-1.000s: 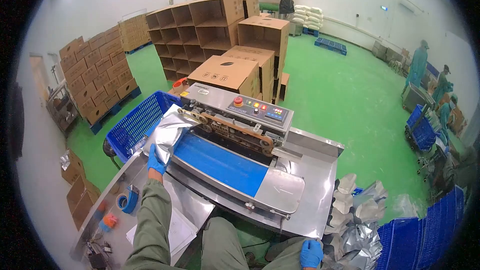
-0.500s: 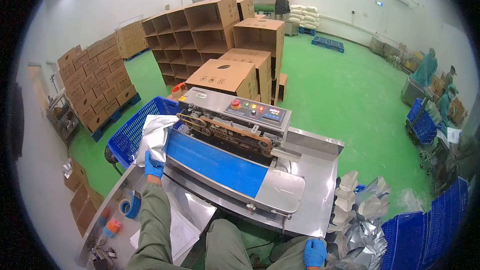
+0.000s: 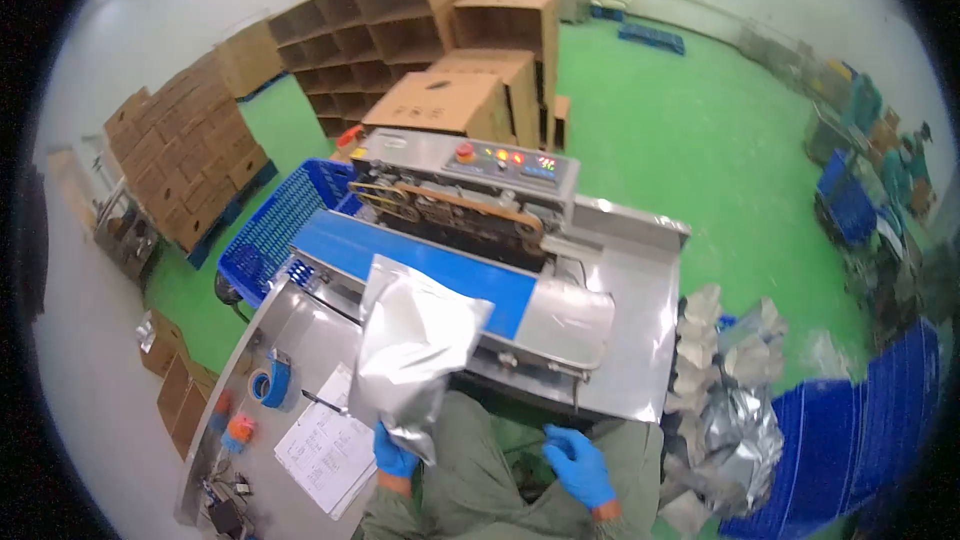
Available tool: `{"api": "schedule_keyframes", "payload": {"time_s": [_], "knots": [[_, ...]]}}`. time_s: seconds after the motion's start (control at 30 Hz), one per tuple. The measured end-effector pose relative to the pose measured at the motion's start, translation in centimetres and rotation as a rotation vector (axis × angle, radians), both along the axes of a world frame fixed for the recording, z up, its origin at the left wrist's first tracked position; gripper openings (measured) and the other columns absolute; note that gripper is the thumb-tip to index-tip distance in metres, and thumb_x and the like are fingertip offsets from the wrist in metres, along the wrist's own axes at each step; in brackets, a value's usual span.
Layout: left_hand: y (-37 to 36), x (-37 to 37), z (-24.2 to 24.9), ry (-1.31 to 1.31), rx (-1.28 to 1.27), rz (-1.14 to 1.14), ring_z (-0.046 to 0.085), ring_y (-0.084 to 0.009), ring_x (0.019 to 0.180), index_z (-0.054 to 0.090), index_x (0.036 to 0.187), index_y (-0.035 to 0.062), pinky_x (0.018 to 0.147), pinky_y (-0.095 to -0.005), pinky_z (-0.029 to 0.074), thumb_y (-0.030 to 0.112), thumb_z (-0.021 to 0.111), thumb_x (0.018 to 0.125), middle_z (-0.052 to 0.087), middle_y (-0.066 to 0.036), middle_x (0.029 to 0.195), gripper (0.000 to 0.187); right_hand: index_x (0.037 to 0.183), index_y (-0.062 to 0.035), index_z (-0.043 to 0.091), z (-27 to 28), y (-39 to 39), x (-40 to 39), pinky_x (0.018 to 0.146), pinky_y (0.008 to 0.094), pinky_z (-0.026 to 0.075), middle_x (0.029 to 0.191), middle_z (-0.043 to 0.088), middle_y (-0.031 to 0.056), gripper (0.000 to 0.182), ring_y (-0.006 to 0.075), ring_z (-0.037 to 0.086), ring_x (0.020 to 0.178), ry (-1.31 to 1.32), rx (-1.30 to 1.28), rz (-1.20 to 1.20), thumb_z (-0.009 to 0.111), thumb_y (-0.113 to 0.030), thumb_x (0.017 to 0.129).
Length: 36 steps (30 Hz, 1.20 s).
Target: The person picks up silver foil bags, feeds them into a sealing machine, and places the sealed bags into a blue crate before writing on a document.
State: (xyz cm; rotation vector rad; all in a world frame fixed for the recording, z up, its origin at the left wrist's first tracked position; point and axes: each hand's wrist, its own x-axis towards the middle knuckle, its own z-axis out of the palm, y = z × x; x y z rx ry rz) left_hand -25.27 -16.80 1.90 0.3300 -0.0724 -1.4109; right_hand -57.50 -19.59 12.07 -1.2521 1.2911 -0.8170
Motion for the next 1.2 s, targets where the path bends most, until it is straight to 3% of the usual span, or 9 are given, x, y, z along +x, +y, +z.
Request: {"api": "schedule_keyframes", "payload": {"time_s": [0.1,0.27,0.33,0.4,0.43,0.47,0.5,0.6,1.2], "knots": [[5.1,-5.3,0.1,-0.239,0.085,-0.089,0.044,-0.0337,0.119,0.038,0.132,0.0031,0.101,-0.0504,0.037,0.03,0.055,0.086,0.044,-0.017,0.132,0.056,0.143,-0.0085,0.018,1.3,0.9,3.4,0.102,0.0381,0.034,0.135,0.04,0.0115,0.083,0.0245,0.039,0.124,-0.713,0.07,0.135,0.067,-0.012,0.077],[9.9,-8.5,6.5,-0.384,-0.037,-0.387,0.047,-0.0319,0.117,0.038,0.131,0.0022,0.099,-0.0452,0.04,0.022,0.062,0.079,0.047,-0.015,0.128,0.061,0.121,-0.001,0.046,0.9,3.7,2.2,0.084,0.029,0.047,0.107,0.059,0.0054,0.054,0.0127,0.057,0.096,-0.612,0.34,0.067,0.069,-0.008,0.073],[9.9,-7.7,9.2,-1.476,0.333,-0.437,0.05,-0.0226,0.113,0.045,0.127,0.0024,0.099,-0.0338,0.039,0.015,0.055,0.085,0.054,-0.01,0.122,0.045,0.115,-0.0015,0.051,1.1,4.6,2.3,0.074,0.0267,0.049,0.094,0.063,0.0017,0.045,0.0101,0.059,0.083,-0.649,0.302,-0.052,0.07,-0.009,0.075],[12.4,-2.3,5.8,-0.388,0.359,-0.759,0.05,-0.0203,0.112,0.048,0.126,0.0042,0.098,-0.0315,0.039,0.016,0.053,0.088,0.054,-0.007,0.121,0.04,0.116,-0.002,0.05,2.2,5.8,2.4,0.075,0.0276,0.049,0.095,0.062,0.0029,0.047,0.0111,0.059,0.085,-0.623,0.262,-0.154,0.071,-0.01,0.075],[11.7,-3.3,7.6,-1.052,0.234,-0.68,0.051,-0.0194,0.11,0.049,0.125,0.0051,0.096,-0.0333,0.041,0.019,0.05,0.09,0.054,-0.007,0.12,0.037,0.115,-0.0022,0.049,1.3,6.6,2.2,0.078,0.0279,0.048,0.097,0.061,0.004,0.046,0.0119,0.059,0.088,-0.53,0.369,-0.1,0.071,-0.011,0.076],[9.3,-3.5,8.4,-0.544,0.521,-0.602,0.053,-0.0215,0.107,0.049,0.124,0.0051,0.092,-0.0342,0.044,0.021,0.052,0.089,0.054,-0.007,0.119,0.038,0.115,-0.0022,0.049,0.5,7.1,2.5,0.078,0.0279,0.048,0.097,0.061,0.004,0.046,0.0119,0.059,0.088,-0.533,0.402,-0.08,0.071,-0.011,0.076],[9.7,-3.5,10.5,-0.489,0.203,-0.501,0.053,-0.0232,0.106,0.048,0.124,0.0039,0.09,-0.0349,0.044,0.021,0.053,0.089,0.054,-0.008,0.119,0.04,0.115,-0.0023,0.049,-0.2,7.5,3.0,0.079,0.0277,0.048,0.099,0.061,0.0047,0.045,0.0119,0.058,0.089,-0.532,0.336,-0.025,0.071,-0.011,0.076],[6.7,-0.8,8.5,-1.243,0.205,-0.388,0.055,-0.0151,0.1,0.048,0.121,-0.001,0.086,-0.0307,0.046,0.012,0.059,0.084,0.056,-0.009,0.114,0.041,0.118,-0.0016,0.047,-1.0,7.7,3.6,0.081,0.0271,0.047,0.104,0.058,0.0051,0.047,0.0115,0.055,0.093,-0.508,0.378,0.095,0.069,-0.011,0.078],[4.1,-5.7,13.4,-0.991,0.466,0.025,0.055,-0.0084,0.065,0.062,0.087,0.0006,0.06,-0.0217,0.046,0.03,0.053,0.093,0.061,-0.003,0.076,0.031,0.076,-0.0027,0.062,0.5,2.9,3.6,0.058,0.0239,0.036,0.07,0.054,-0.0035,0.027,0.0064,0.043,0.064,-0.341,0.01,-0.417,0.053,-0.024,0.091]]}}
